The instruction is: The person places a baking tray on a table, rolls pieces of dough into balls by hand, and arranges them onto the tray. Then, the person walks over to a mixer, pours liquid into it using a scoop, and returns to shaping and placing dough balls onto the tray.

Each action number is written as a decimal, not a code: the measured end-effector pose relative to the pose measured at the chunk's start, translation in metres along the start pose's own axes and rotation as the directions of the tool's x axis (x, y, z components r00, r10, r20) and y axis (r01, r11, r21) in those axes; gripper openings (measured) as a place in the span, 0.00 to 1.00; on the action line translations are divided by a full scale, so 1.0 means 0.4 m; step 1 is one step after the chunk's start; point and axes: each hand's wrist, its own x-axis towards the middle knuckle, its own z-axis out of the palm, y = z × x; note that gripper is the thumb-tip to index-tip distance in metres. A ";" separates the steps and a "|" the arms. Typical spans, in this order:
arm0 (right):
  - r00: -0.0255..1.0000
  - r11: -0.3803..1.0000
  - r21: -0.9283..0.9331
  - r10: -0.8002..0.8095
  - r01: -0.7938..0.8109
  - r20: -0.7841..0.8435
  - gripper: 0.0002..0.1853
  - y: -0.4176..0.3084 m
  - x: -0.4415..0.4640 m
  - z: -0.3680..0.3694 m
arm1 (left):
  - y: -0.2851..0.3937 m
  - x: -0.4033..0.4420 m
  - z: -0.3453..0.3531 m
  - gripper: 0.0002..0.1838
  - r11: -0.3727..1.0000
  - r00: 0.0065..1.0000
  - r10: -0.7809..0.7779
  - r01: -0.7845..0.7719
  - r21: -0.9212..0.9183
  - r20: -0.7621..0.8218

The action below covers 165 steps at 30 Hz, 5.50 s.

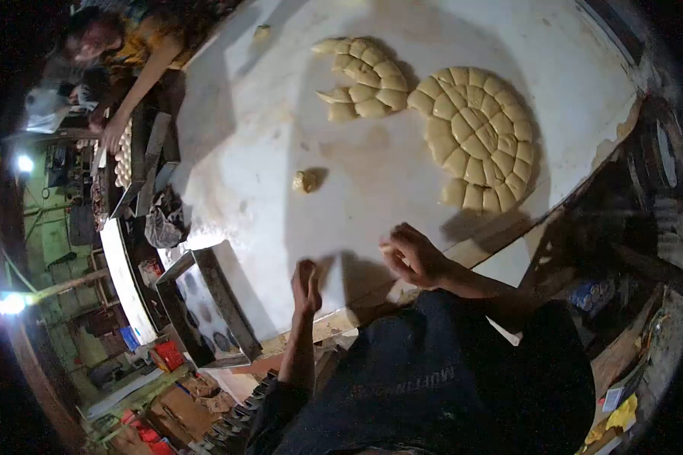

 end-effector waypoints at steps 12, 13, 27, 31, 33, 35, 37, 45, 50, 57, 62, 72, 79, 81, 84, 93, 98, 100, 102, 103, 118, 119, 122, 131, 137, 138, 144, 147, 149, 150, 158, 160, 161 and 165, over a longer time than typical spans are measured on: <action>0.899 0.735 -0.561 -0.151 0.381 0.412 0.09 0.084 0.098 0.137 | -0.147 0.068 0.152 0.16 0.908 0.889 0.278 -0.120 0.401 -0.363; 0.873 0.695 -0.545 -0.269 0.468 0.406 0.09 0.182 0.014 0.189 | -0.137 0.009 0.180 0.17 0.850 0.854 0.370 -0.153 0.504 -0.365; 0.919 0.814 -0.509 -0.076 0.281 0.386 0.08 0.145 0.127 0.110 | -0.082 0.013 0.038 0.13 0.903 0.922 0.244 -0.103 0.416 -0.300; 0.945 0.758 -0.621 0.020 0.199 0.327 0.07 0.211 0.180 -0.014 | -0.385 -0.107 -0.064 0.10 0.940 0.913 0.052 0.092 0.328 -0.405; 0.988 0.688 -0.709 -0.083 0.153 0.133 0.07 0.230 0.276 0.035 | -0.230 0.011 -0.177 0.06 0.880 0.866 0.164 0.088 0.468 -0.472; 0.998 0.661 -0.750 -0.019 -0.027 -0.053 0.05 0.194 0.331 0.120 | -0.211 0.129 -0.164 0.07 0.947 0.779 0.194 0.010 0.321 -0.596; 0.993 0.668 -0.736 0.053 -0.113 -0.105 0.04 0.201 0.294 0.193 | -0.275 0.177 -0.046 0.07 0.955 0.846 -0.262 0.296 0.000 -0.464; 0.901 0.652 -0.697 0.434 -0.296 0.023 0.07 0.074 0.152 0.146 | -0.187 -0.209 -0.200 0.19 0.994 0.984 -0.071 0.056 -0.097 -0.161; 0.684 0.703 -0.231 0.710 -0.673 0.170 0.11 -0.082 0.297 0.413 | -0.298 -0.288 -0.563 0.22 0.981 0.597 -0.080 0.189 0.043 -0.799; 0.780 0.953 0.097 -0.290 0.286 0.554 0.15 -0.309 0.516 1.127 | -0.453 -0.300 -0.573 0.43 0.930 0.640 -0.157 0.353 0.107 -0.752; 0.674 0.841 -0.201 -0.236 0.503 0.700 0.16 -0.279 0.507 1.145 | -0.402 -0.354 -0.629 0.52 0.944 0.718 -0.306 0.315 -0.100 -0.625; 0.805 0.827 0.203 0.560 -0.525 -0.198 0.06 -0.009 0.108 0.392 | 0.045 -0.001 -0.264 0.22 0.971 0.973 0.185 -0.203 -0.127 -0.138; 0.143 0.441 0.829 0.848 0.344 -0.510 0.07 0.066 -0.240 -0.023 | 0.291 0.284 0.329 0.16 0.803 0.727 0.562 -0.593 -0.053 0.394; 0.326 0.348 0.817 0.789 0.459 -0.520 0.06 0.144 -0.253 -0.029 | 0.344 0.329 0.487 0.14 0.558 0.568 0.736 -0.817 0.144 0.368; 0.216 0.251 0.897 0.914 0.364 -0.343 0.06 0.170 -0.181 -0.070 | 0.449 0.307 0.606 0.14 0.547 0.634 0.741 -0.762 0.347 0.222; 0.225 0.140 0.882 0.938 0.450 -0.264 0.06 0.098 -0.146 -0.092 | 0.383 0.326 0.567 0.19 0.930 0.744 0.240 0.008 -0.367 0.624; 0.185 0.267 0.890 0.917 0.371 -0.352 0.15 0.263 -0.165 -0.007 | 0.371 0.292 0.531 0.27 0.726 0.713 0.095 0.428 -0.538 0.695; 0.128 0.256 0.923 0.945 0.288 -0.301 0.15 0.119 -0.125 0.021 | 0.300 0.245 0.484 0.26 0.815 0.813 0.059 0.296 -0.498 0.580; 0.073 0.245 0.952 0.962 0.181 -0.261 0.16 0.042 -0.123 0.092 | 0.213 0.167 0.430 0.25 0.793 0.882 0.175 0.138 -0.594 0.438; 0.096 0.233 0.966 0.965 0.116 -0.244 0.18 0.043 -0.147 0.146 | 0.176 0.118 0.398 0.24 0.762 0.912 0.275 -0.014 -0.648 0.303; 0.532 0.861 0.384 0.509 -0.334 -0.677 0.19 0.016 -0.054 0.385 | -0.191 -0.116 -0.039 0.14 0.820 0.909 0.137 -0.326 -0.470 -0.393; 0.472 0.908 0.253 0.393 -0.333 -0.789 0.18 0.057 -0.050 0.335 | -0.199 -0.134 -0.058 0.14 0.822 0.906 0.129 -0.325 -0.467 -0.402; 0.671 0.937 0.167 0.336 -0.305 -0.661 0.14 0.108 -0.097 0.168 | -0.207 -0.204 -0.088 0.12 0.951 0.941 0.305 -0.294 0.092 -0.147; 0.993 0.743 -0.669 -0.055 -0.029 -0.104 0.11 0.169 0.104 0.075 | -0.035 0.137 -0.014 0.25 0.940 0.924 0.194 -0.079 0.331 -0.330; 0.933 0.774 -0.532 -0.217 0.344 0.287 0.11 0.102 -0.027 0.049 | -0.071 -0.046 0.121 0.22 0.794 0.927 0.366 -0.265 0.547 -0.082; 0.913 0.786 -0.502 -0.190 0.362 0.361 0.12 0.130 -0.029 -0.012 | -0.077 -0.069 0.065 0.22 0.797 0.914 0.403 -0.373 0.475 0.042; 0.973 0.771 -0.597 -0.218 0.220 0.076 0.09 0.183 0.181 0.044 | -0.088 0.196 -0.006 0.09 0.785 0.845 0.450 -0.220 0.579 -0.289; 0.978 0.802 -0.560 -0.174 0.209 0.116 0.08 0.186 0.103 0.086 | 0.040 0.167 0.075 0.09 0.930 0.882 0.270 -0.136 0.340 -0.386; 0.965 0.814 -0.525 -0.163 0.249 0.206 0.07 0.177 0.058 0.067 | 0.060 0.076 0.096 0.09 0.853 0.915 0.313 -0.153 0.499 -0.255; 0.938 0.846 -0.455 -0.137 0.278 0.319 0.07 0.172 0.042 0.005 | 0.003 0.026 0.092 0.10 0.867 0.910 0.343 -0.212 0.451 -0.233; 0.981 0.737 -0.668 -0.037 -0.100 -0.188 0.04 0.208 0.232 0.077 | -0.097 0.237 -0.015 0.06 0.928 0.801 0.302 -0.123 0.351 -0.517; 0.991 0.762 -0.642 0.001 -0.087 -0.132 0.04 0.181 0.201 0.145 | 0.050 0.231 -0.015 0.09 0.953 0.931 -0.242 0.281 0.116 -0.272; 0.992 0.778 -0.617 0.052 -0.115 -0.119 0.04 0.160 0.172 0.176 | -0.046 0.181 0.055 0.12 0.991 0.903 0.112 -0.070 0.117 -0.415; 0.995 0.791 -0.611 0.039 0.027 0.094 0.06 0.121 0.052 0.099 | -0.068 -0.037 0.029 0.20 0.975 0.958 0.209 -0.189 0.117 -0.196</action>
